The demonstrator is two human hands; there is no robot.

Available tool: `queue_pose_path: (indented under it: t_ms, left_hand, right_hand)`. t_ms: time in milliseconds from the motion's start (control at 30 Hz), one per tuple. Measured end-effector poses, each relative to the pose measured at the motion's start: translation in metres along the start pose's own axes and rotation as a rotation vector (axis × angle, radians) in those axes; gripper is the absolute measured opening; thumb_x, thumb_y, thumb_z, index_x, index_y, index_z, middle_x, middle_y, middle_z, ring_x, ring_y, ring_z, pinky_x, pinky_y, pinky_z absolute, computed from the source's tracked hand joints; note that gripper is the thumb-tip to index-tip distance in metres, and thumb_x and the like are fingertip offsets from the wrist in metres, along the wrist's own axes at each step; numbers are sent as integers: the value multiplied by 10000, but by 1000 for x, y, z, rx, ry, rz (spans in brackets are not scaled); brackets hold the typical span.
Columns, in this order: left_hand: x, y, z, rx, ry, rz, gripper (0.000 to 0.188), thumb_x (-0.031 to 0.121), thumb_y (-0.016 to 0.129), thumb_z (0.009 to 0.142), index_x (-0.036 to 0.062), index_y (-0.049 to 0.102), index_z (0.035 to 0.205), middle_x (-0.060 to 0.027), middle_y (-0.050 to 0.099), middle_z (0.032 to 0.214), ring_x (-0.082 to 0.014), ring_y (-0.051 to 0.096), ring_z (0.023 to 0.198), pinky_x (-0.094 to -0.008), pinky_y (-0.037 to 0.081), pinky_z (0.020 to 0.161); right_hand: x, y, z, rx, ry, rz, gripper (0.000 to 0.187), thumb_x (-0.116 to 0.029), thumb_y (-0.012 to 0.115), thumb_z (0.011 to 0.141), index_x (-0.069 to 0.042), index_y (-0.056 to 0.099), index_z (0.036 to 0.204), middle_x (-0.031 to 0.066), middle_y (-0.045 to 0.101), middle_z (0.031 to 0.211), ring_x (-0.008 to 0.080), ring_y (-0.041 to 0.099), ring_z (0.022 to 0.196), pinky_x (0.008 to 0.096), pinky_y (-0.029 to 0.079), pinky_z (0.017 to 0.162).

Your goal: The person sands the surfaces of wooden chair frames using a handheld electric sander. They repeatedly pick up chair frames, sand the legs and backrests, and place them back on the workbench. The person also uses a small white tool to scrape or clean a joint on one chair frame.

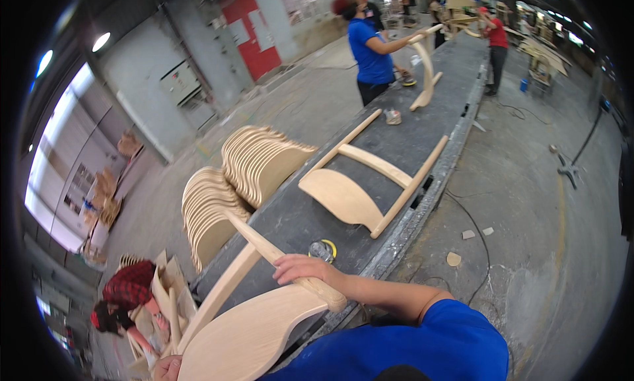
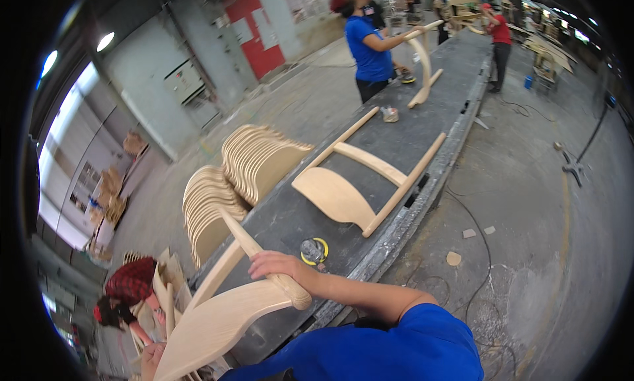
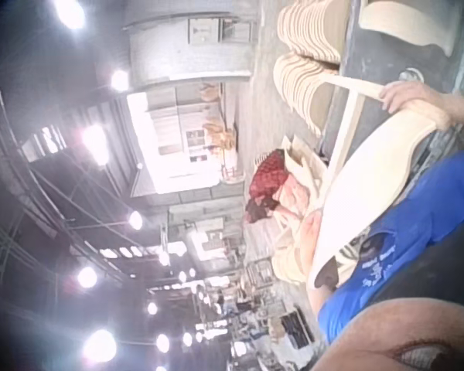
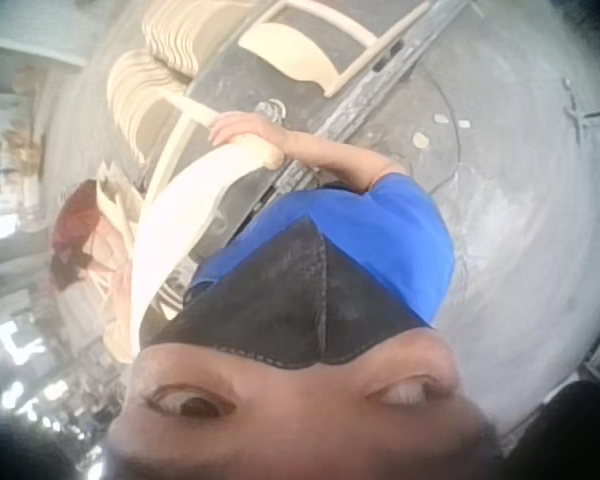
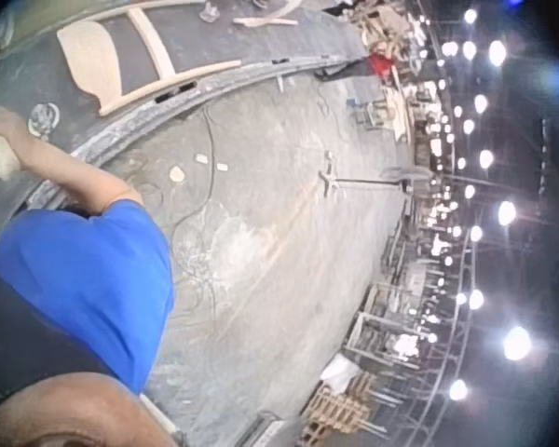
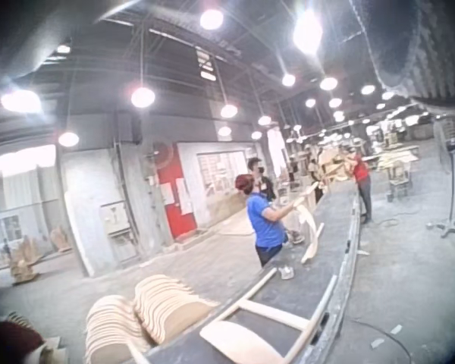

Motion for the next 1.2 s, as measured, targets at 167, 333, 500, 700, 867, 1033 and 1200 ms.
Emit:
queue_pose_path:
  t_ms: [167, 333, 500, 700, 867, 1033, 1200]
  left_hand:
    - [32, 3, 55, -64, 104, -6, 449, 452, 445, 994, 18, 555, 1027, -65, 573, 820, -144, 528, 757, -311, 453, 732]
    - [43, -2, 82, 29, 216, -125, 458, 463, 441, 993, 20, 550, 1032, -63, 566, 819, -145, 525, 762, -312, 451, 739]
    - [32, -31, 85, 225, 326, -340, 467, 474, 437, 991, 22, 545, 1038, -61, 559, 817, -147, 521, 766, -313, 449, 747]
    - [4, -69, 72, 440, 456, -604, 477, 487, 433, 990, 24, 538, 1045, -59, 551, 816, -149, 517, 771, -314, 446, 755]
    - [-17, -92, 62, 556, 560, -766, 486, 498, 429, 989, 26, 533, 1050, -57, 544, 814, -151, 514, 775, -315, 444, 762]
    - [-36, -108, 57, 631, 637, -864, 495, 508, 425, 988, 29, 527, 1056, -55, 537, 813, -153, 510, 780, -316, 442, 770]
    - [-62, -122, 47, 681, 679, -939, 504, 519, 421, 987, 31, 522, 1061, -53, 530, 811, -154, 507, 784, -317, 440, 777]
  right_hand:
    - [-15, -5, -16, 173, 67, -42, 358, -81, 789, 654, -37, 644, 978, 124, 645, 1053, 296, 577, 1093, 400, 431, 981]
    - [-28, 6, -22, 205, 153, -137, 326, -103, 802, 689, -39, 644, 967, 105, 662, 1007, 267, 632, 957, 369, 480, 890]
    - [-33, 19, -23, 247, 206, -248, 339, -117, 822, 691, -51, 645, 973, 90, 669, 948, 227, 655, 858, 325, 510, 786]
    - [-37, 35, -11, 291, 244, -318, 392, -102, 833, 691, -58, 600, 1004, 80, 664, 871, 232, 653, 799, 316, 508, 733]
    - [-41, 34, 8, 329, 230, -341, 312, -115, 804, 744, -61, 599, 974, 49, 646, 810, 156, 626, 737, 295, 497, 678]
    - [-35, 36, 24, 360, 341, -348, 232, -119, 787, 769, -50, 615, 907, 52, 651, 781, 139, 614, 714, 291, 487, 649]
    - [-37, 41, 33, 374, 377, -367, 236, -147, 789, 776, -46, 618, 904, 59, 660, 785, 150, 619, 718, 302, 489, 653]
Point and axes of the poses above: each hand's wrist, its own z-axis towards the middle knuckle, its own y-axis out of the palm, x = y × z, the point moved 9 cm from there along z, towards the middle knuckle
